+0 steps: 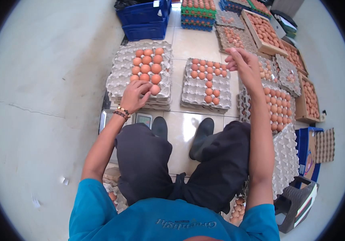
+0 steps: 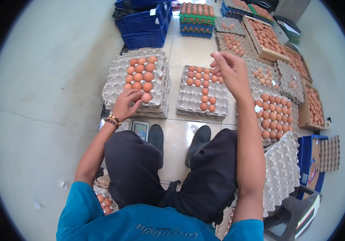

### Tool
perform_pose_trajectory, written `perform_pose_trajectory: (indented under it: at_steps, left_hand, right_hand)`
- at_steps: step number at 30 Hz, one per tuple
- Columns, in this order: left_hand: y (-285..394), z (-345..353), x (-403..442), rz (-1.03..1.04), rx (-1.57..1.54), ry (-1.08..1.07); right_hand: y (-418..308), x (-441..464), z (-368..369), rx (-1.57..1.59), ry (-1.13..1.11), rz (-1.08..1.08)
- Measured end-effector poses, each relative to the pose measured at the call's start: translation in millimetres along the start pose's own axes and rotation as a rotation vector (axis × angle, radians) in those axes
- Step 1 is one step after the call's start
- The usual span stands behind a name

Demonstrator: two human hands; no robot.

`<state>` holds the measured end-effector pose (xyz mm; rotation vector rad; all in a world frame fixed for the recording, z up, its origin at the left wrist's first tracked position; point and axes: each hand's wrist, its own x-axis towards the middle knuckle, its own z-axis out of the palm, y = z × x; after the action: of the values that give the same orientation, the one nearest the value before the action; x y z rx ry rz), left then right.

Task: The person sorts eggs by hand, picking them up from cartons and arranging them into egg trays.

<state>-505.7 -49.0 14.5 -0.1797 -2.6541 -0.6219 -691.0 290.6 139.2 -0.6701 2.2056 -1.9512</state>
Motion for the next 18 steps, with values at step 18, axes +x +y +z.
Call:
perform_pose_trajectory:
  at_steps: [18]
  left_hand:
    - [12, -9, 34, 0.038, -0.003, -0.025]
  right_hand:
    - [309, 49, -34, -0.586, 0.151, 0.47]
